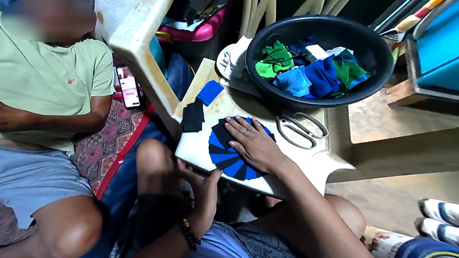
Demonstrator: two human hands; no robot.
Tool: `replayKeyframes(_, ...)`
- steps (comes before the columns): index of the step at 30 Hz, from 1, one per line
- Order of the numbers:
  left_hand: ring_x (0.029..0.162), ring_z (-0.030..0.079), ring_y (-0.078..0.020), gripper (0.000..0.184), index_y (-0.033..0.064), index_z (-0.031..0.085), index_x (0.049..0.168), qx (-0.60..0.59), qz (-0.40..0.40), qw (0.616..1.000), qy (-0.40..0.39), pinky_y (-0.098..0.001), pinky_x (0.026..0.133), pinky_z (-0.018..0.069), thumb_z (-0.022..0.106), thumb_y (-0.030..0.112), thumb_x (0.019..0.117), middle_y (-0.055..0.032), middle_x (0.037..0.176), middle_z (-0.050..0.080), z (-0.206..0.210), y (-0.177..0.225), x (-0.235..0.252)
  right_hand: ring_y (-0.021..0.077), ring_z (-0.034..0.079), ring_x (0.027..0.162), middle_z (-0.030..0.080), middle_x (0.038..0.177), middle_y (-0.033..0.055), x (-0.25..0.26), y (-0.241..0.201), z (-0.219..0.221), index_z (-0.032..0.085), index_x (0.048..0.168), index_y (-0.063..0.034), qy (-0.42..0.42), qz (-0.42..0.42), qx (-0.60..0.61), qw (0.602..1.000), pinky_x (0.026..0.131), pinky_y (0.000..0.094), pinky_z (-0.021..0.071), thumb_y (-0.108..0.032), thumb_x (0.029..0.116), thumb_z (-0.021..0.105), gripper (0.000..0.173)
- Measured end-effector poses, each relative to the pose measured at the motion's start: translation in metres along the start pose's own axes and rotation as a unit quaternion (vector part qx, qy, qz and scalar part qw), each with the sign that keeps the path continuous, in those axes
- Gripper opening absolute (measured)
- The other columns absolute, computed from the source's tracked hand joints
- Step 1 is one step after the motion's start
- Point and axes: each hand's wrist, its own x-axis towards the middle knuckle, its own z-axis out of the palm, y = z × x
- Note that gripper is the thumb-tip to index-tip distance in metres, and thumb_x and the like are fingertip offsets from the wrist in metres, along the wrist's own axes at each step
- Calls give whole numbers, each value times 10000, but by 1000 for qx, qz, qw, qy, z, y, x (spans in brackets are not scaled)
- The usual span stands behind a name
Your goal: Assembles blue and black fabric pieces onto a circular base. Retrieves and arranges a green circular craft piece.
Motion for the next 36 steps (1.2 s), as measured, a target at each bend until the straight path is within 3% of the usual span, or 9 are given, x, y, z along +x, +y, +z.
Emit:
replayKeyframes(11, 1449, 310, -342, 1286, 11, 57, 1580, 35, 66, 995, 68, -418, 1168, 342, 872, -66, 589, -314, 1579, 202, 5, -5, 1, 305, 294, 1539, 361, 1650, 62, 0, 0, 1, 457, 1547, -80, -1, -1, 2, 1000, 1215, 634, 168, -386, 1092, 299, 571)
replayKeyframes(15, 1377, 373, -359, 1023, -49, 282, 1397, 58, 117, 987, 90, -413, 1095, 412, 891, -10, 576, -333, 1486, 283, 9, -6, 2, 316, 295, 1538, 365, 1647, 72, 0, 1, 1, 454, 1547, -69, 3, -7, 0, 1000, 1212, 640, 169, -387, 1092, 305, 574)
replayKeyframes(21, 1429, 247, -442, 211, 44, 674, 995, 98, 73, 992, 24, -466, 1048, 395, 748, 134, 818, -362, 1582, 153, 9, 2, -7, 319, 279, 1544, 355, 1651, 77, 1, 0, -1, 445, 1553, -72, -5, -1, 5, 1000, 1218, 639, 151, -371, 1094, 331, 559)
replayKeyframes(23, 1409, 286, -424, 219, 10, 686, 1032, 77, 30, 996, -13, -495, 1051, 368, 582, 160, 911, -333, 1553, 272, 9, 8, -14, 311, 284, 1543, 359, 1650, 70, 0, 0, 0, 446, 1554, -79, -1, 1, 4, 1000, 1221, 632, 156, -373, 1095, 335, 557)
replayKeyframes(25, 1206, 470, -270, 311, -25, 660, 1114, 51, -1, 999, -12, -405, 940, 410, 478, 168, 951, -218, 1317, 533, 11, 12, -21, 308, 288, 1541, 370, 1645, 69, 0, -1, 0, 453, 1550, -78, 0, 4, 8, 1000, 1222, 629, 154, -369, 1094, 344, 551)
replayKeyframes(27, 1096, 507, -204, 294, -30, 646, 1140, 28, -37, 999, -26, -385, 895, 408, 493, 184, 1008, -160, 1199, 586, 14, 21, -26, 302, 280, 1545, 365, 1647, 66, 2, -2, -1, 448, 1553, -80, -7, 8, 10, 1000, 1226, 624, 144, -368, 1097, 347, 548)
replayKeyframes(30, 1009, 556, -170, 210, -4, 695, 984, 46, -63, 997, -27, -403, 861, 424, 625, 191, 1018, -98, 1047, 644, 19, 26, -26, 315, 269, 1548, 359, 1649, 83, 1, -2, -5, 444, 1551, -63, 4, 0, 16, 1000, 1225, 637, 125, -365, 1101, 347, 551)
replayKeyframes(34, 1045, 538, -205, 184, -10, 685, 1003, 61, -95, 992, -49, -444, 883, 421, 629, 165, 1014, -119, 1098, 624, 12, 29, -27, 279, 409, 1476, 503, 1537, 146, -35, -29, -31, 569, 1424, 10, 204, -3, 144, 968, 1221, 509, 295, -283, 1080, 376, 492)
replayKeyframes(36, 1077, 539, -211, 199, -12, 676, 1046, 67, -117, 989, -67, -464, 928, 428, 620, 177, 1019, -122, 1133, 620, 4, 30, -32, 139, 638, 1168, 698, 1223, 94, -74, -57, -31, 695, 1193, 21, 297, 28, 306, 904, 1014, 338, 525, -155, 1038, 404, 373)
